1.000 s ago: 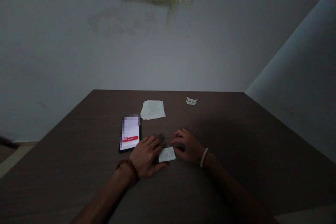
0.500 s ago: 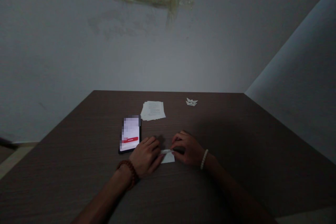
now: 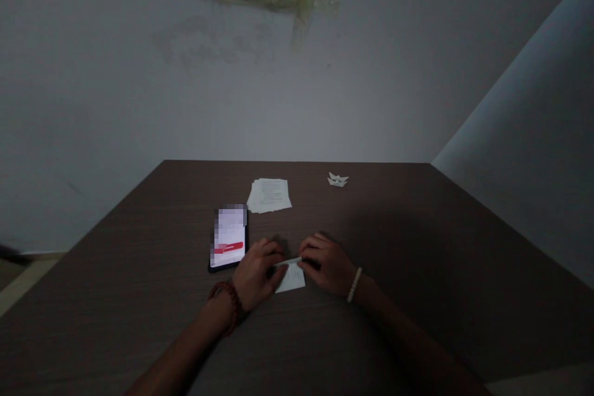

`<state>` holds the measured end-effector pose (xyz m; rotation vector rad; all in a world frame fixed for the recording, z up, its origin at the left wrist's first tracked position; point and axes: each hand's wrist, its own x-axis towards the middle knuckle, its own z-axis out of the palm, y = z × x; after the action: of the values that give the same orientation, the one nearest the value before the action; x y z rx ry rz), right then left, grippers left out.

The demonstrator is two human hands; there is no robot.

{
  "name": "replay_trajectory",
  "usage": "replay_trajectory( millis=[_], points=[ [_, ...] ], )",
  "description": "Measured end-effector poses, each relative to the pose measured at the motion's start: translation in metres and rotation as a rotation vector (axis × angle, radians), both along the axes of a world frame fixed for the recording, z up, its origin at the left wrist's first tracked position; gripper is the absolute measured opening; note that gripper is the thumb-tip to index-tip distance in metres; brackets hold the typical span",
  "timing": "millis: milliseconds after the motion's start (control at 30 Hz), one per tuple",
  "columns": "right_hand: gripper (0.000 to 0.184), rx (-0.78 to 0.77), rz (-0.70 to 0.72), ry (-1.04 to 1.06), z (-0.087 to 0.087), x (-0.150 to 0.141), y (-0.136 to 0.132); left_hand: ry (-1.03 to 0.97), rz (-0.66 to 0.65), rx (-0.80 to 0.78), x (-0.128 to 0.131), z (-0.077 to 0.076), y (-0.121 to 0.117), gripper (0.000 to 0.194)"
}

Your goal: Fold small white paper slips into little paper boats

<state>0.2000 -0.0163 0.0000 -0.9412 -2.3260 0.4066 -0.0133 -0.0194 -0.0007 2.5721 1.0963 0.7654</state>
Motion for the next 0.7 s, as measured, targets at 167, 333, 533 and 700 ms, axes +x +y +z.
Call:
replay_trajectory(
  millis=[167, 333, 533, 700],
  points=[
    [0.004, 0.015, -0.008, -0.008, -0.0029, -0.0004, 0.0024, -0.027, -0.002, -0.036, 0.0012, -0.0002, 0.0005, 0.016],
    [0.004, 0.035, -0.031, 0.000, -0.0052, 0.0020, 0.0048, -0.004, 0.006, -0.025, -0.0015, -0.0024, 0.0028, 0.015],
    [0.013, 0.041, 0.002, -0.041, -0.0050, 0.0018, 0.0034, 0.044, -0.042, 0.013, -0.0029, -0.0015, 0.0032, 0.017],
    [0.024, 0.034, 0.033, -0.099, -0.0019, 0.0026, 0.0023, 0.107, -0.098, 0.042, -0.0055, 0.0037, 0.0017, 0.021]
  ],
)
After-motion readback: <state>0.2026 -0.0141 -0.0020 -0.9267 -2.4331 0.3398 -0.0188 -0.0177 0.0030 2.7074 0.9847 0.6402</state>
